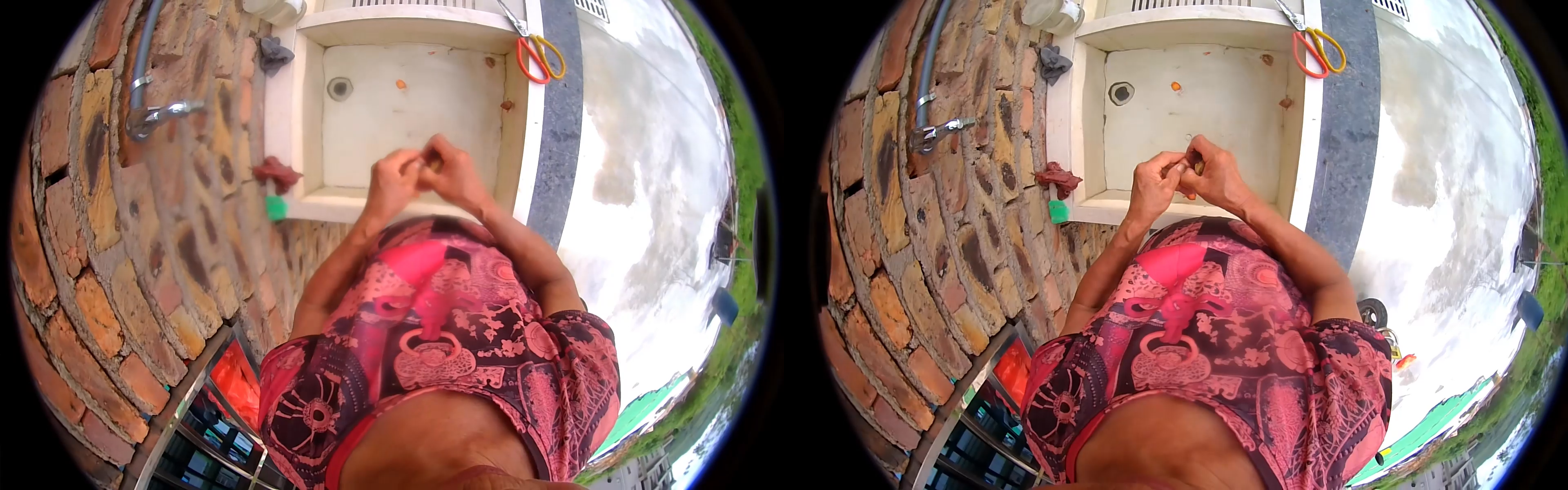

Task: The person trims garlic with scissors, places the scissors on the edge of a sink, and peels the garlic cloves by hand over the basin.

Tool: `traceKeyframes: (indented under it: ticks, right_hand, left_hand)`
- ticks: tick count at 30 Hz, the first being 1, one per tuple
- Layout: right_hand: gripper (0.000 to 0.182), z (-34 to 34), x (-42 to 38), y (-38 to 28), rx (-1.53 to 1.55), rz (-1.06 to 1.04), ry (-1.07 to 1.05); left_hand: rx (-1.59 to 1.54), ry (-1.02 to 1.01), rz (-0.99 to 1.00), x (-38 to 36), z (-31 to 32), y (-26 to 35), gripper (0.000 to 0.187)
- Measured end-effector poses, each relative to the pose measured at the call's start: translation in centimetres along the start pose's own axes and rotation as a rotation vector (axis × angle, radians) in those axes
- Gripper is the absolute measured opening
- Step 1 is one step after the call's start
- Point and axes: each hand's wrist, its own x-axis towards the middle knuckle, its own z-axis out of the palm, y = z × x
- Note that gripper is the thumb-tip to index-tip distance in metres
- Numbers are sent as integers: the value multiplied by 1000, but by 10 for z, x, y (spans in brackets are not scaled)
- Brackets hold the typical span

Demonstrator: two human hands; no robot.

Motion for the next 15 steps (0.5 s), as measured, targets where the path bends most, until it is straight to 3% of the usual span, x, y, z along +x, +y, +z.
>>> traceKeyframes:
  ticks: [6, 8, 11, 15]
  right_hand:
    - [21, -5, -3, 6, -74, -68, -73]
    - [21, -7, 1, 6, -77, -235, -70]
    - [20, -17, 2, 4, -120, -190, -244]
    - [21, -20, 1, 4, -189, -222, -258]
  left_hand:
    - [-154, 30, -79, 1, 8, -10, 11]
    - [-306, 76, -178, 1, 7, -15, 9]
    - [-347, 11, -147, -3, 6, -25, 10]
    - [-345, 5, -120, -3, 9, -15, 11]
